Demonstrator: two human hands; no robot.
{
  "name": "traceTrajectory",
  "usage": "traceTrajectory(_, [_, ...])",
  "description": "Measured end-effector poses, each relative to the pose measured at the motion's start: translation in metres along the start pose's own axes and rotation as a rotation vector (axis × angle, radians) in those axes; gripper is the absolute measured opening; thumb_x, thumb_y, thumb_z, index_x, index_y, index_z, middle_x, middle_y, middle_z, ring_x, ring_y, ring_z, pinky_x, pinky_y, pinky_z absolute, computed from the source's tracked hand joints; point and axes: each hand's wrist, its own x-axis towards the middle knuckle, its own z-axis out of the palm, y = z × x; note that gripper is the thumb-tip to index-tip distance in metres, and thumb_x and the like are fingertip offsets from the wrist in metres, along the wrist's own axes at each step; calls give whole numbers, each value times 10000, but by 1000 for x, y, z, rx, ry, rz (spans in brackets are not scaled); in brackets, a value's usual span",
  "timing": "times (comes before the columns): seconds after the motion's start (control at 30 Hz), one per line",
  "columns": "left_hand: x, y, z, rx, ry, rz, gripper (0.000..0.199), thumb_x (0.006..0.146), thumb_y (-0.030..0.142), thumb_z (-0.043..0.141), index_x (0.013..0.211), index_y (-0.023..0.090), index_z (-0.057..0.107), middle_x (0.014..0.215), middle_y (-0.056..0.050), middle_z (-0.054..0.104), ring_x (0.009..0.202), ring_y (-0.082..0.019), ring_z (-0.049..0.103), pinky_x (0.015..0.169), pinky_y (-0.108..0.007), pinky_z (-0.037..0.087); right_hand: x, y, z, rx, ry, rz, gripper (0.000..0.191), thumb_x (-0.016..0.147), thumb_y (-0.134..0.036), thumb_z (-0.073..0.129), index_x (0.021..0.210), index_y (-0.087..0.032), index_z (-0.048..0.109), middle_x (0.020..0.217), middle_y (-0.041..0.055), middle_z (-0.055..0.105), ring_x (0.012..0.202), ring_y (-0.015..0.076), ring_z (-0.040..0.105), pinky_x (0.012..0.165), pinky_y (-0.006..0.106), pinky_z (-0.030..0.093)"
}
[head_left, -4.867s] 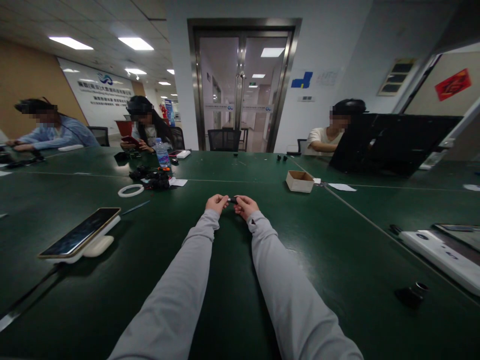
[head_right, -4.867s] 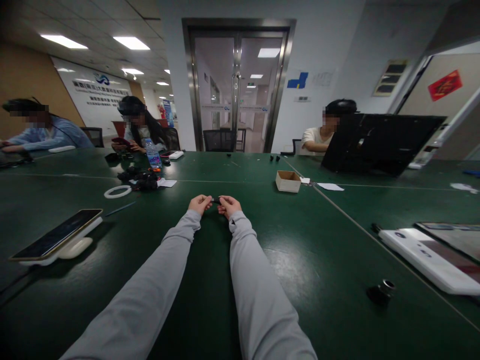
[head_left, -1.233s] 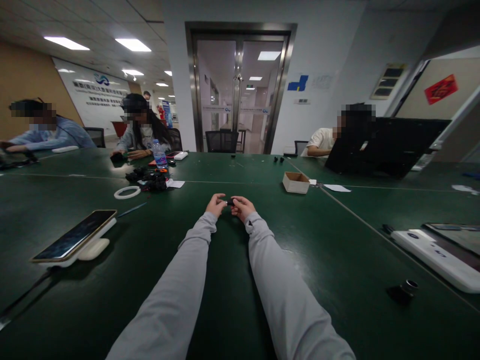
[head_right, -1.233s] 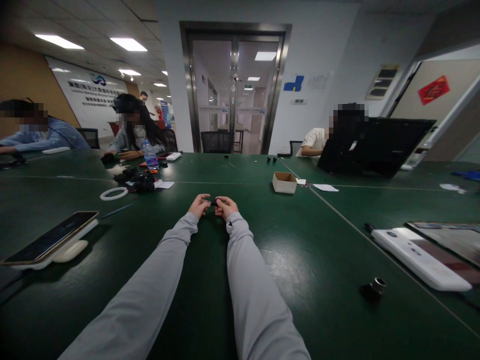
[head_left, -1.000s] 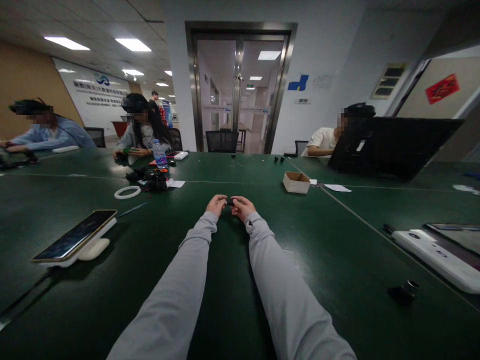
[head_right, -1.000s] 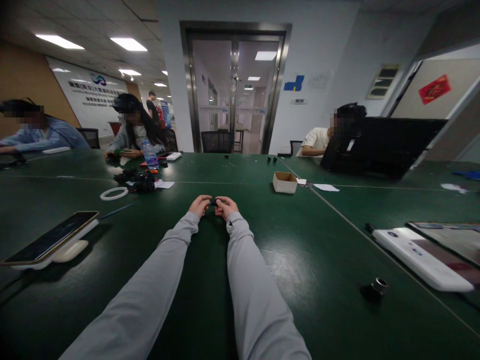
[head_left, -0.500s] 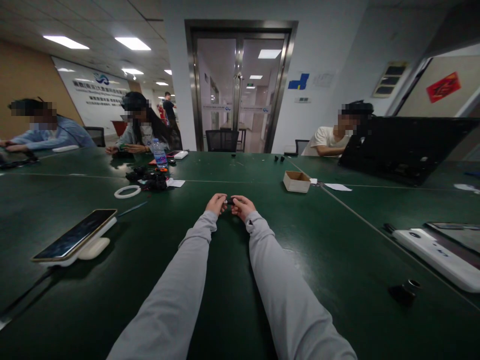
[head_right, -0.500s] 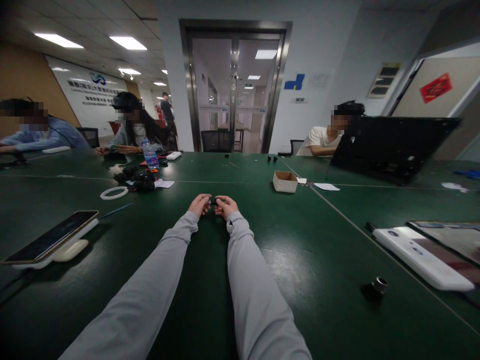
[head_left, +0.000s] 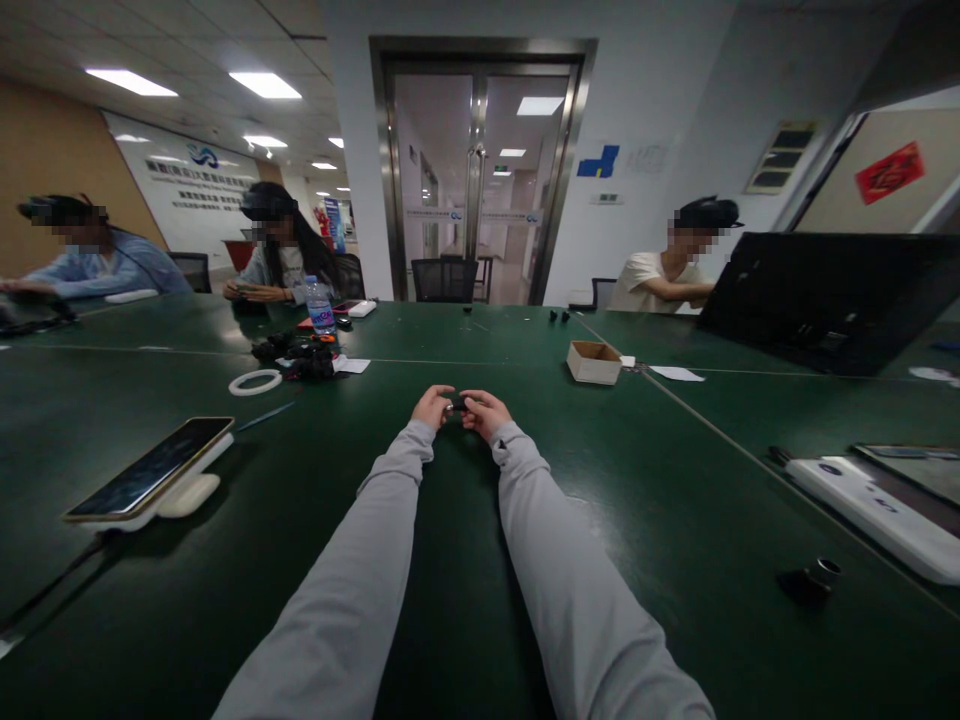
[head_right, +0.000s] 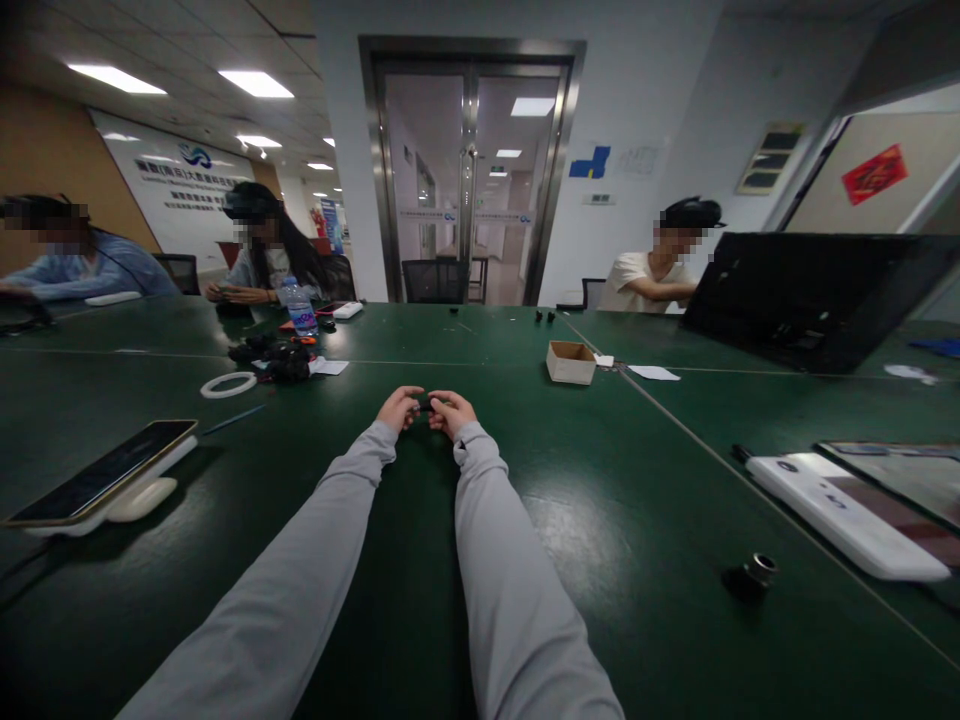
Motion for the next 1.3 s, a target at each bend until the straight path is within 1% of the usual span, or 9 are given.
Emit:
traceTrajectory(0.17, [0, 0, 0, -25, -12, 9, 289, 715, 158, 393, 956, 124, 549, 405, 59, 438, 305, -54, 339, 336, -164, 242, -1, -1, 0, 15, -10, 5, 237, 629, -207, 668, 848, -168, 587, 483, -27, 565, 401, 79, 510, 409, 211, 437])
traceTrajectory(0.37, [1, -3, 0, -5, -3, 26, 288, 737, 241, 421, 950, 121, 572, 416, 50, 460, 297, -54, 328, 337, -180, 235, -1, -1, 0, 30, 20, 16, 218, 641, -191, 655, 844, -163, 583, 478, -19, 563, 403, 86, 514, 411, 219, 440])
traceTrajectory(0.47, [1, -4, 0, 18, 1, 40, 280, 748, 268, 416, 915, 121, 585, 391, 60, 416, 302, -54, 328, 347, -179, 245, -2, -3, 2, 25, 46, 30, 196, 649, -178, 641, 834, -158, 580, 469, -16, 562, 400, 89, 519, 406, 215, 444])
traceTrajectory(0.6, [1, -3, 0, 13, 11, 22, 319, 703, 182, 438, 999, 134, 546, 451, 62, 463, 308, -49, 334, 348, -177, 255, -5, -6, 4, 27, 79, 37, 170, 663, -158, 614, 830, -159, 577, 455, -22, 553, 381, 79, 501, 393, 204, 443])
traceTrajectory(0.7, [1, -1, 0, 20, -5, 2, 297, 712, 174, 403, 959, 127, 561, 431, 57, 447, 303, -55, 328, 338, -180, 242, -6, -8, 6, 13, 86, 49, 156, 670, -138, 589, 825, -155, 577, 449, -20, 552, 373, 78, 497, 381, 198, 441])
traceTrajectory(0.8, [-1, 0, 1, 15, -8, 17, 326, 693, 161, 419, 994, 144, 544, 450, 58, 468, 311, -55, 339, 337, -174, 241, -6, -8, 6, 11, 91, 51, 157, 668, -125, 575, 821, -159, 575, 451, -21, 557, 375, 81, 506, 383, 196, 448])
traceTrajectory(0.9, [-1, 0, 1, 19, -18, 9, 296, 721, 184, 381, 947, 131, 563, 418, 53, 441, 307, -59, 329, 336, -176, 241, -6, -8, 6, 8, 69, 62, 155, 663, -113, 566, 811, -160, 572, 461, -16, 570, 382, 83, 519, 390, 195, 458])
traceTrajectory(1.03, [1, -3, 0, 38, -3, 38, 319, 694, 180, 425, 988, 157, 548, 474, 52, 485, 320, -51, 348, 344, -170, 255, -6, -7, 5, 9, 69, 55, 161, 660, -105, 553, 809, -165, 564, 466, -18, 578, 376, 78, 516, 384, 187, 455])
traceTrajectory(1.3, [1, -4, -1, 69, -24, 54, 293, 721, 225, 404, 942, 145, 577, 427, 47, 461, 330, -58, 354, 357, -169, 275, -4, -6, 5, 4, 78, 54, 175, 651, -101, 530, 811, -166, 558, 454, -33, 561, 370, 78, 516, 380, 188, 458])
